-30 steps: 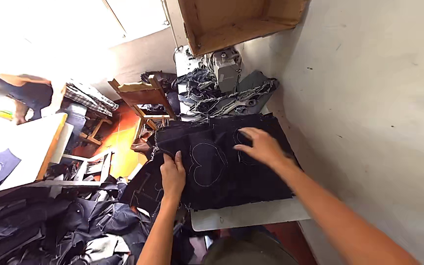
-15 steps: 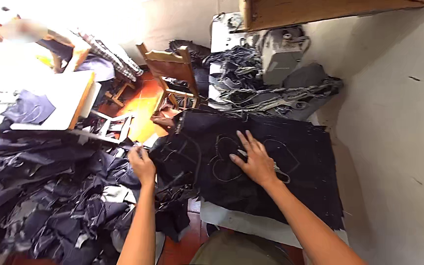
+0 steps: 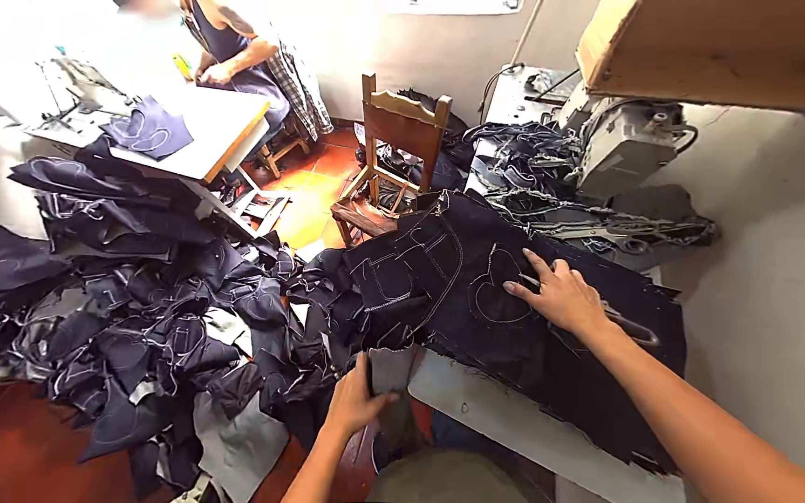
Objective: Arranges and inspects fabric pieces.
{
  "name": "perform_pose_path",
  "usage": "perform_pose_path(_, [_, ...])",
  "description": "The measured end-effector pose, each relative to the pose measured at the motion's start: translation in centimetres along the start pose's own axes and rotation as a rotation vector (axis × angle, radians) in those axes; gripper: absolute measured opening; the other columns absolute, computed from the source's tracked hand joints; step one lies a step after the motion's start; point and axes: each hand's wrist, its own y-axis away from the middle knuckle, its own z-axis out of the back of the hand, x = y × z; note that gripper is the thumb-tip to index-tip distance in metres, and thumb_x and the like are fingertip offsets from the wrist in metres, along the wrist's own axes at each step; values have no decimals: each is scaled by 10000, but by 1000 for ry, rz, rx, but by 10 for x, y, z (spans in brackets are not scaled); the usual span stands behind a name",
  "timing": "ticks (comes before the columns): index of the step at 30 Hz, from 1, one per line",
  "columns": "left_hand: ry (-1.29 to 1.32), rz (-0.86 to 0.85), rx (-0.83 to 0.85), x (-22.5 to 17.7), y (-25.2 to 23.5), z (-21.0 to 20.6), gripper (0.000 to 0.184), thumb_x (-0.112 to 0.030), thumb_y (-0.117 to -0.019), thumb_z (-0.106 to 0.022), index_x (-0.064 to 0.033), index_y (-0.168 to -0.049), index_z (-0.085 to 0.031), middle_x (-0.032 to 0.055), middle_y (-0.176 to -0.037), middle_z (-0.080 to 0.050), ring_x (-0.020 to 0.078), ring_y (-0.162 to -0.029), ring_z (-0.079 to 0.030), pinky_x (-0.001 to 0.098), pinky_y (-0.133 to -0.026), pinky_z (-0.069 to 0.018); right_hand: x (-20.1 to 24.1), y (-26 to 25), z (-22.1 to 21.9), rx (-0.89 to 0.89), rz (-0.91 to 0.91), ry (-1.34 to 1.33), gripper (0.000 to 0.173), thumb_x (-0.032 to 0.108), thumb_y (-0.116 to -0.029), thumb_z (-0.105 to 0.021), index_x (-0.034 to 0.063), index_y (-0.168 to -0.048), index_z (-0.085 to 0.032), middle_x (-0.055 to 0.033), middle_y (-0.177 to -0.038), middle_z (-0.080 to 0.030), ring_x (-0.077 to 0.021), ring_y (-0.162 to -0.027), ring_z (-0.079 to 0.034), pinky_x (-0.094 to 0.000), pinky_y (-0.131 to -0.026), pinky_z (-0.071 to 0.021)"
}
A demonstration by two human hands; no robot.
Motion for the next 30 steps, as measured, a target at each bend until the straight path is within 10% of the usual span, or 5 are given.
perform_pose_path(5, [63,-304,76,-13,47,68,507,-159,-875,-482,-29,-1349,-607,202,-1258,-613,322,-1143,-621,492,-1000,-521,61,74,65,-142,-81,45,639,487,-1038,-533,-126,-1203,-610,-422,-1266,-514,-609,-1205,-511,-700,-907,-485])
perform_pose_path(15, [-227,-275,187,-37,79,95,400,-338,-1068,-492,-17,-1236,-660,194,-1192,-660,340,-1124,-659,519,-1001,-521,200,164,4,299,250,318,321,107,-1082,-364,-96,-1237,-558,-294,-1186,-645,-453,-1135,-647,-571,-901,-526])
perform_pose_path(21, [154,-507,62,-52,109,126,298,-262,-1051,-547,-15,-963,-690,74,-808,-663,141,-749,-637,322,-738,-541,123,184,9,-211,364,-291,444,355,-1089,-416,32,-937,-680,-140,-744,-656,-329,-715,-687,-546,-647,-562])
perform_pose_path(27, [484,-977,-43,-155,174,226,220,-316,-1071,-530,-174,-1104,-695,-117,-1006,-685,-62,-930,-621,144,-825,-526,90,232,-70,421,336,-1149,1051,410,-726,-796,6,-1565,-308,-135,-1470,-562,-239,-1215,-647,-421,-1000,-555])
perform_pose_path(30, [492,-1000,-218,-179,205,263,288,-323,-1056,-541,-301,-1311,-674,-223,-1234,-689,-96,-1127,-614,132,-987,-495,134,251,-66,281,306,-1507,1056,209,-724,-845,30,-1579,-251,-56,-1142,-726,-123,-842,-698,-308,-724,-582])
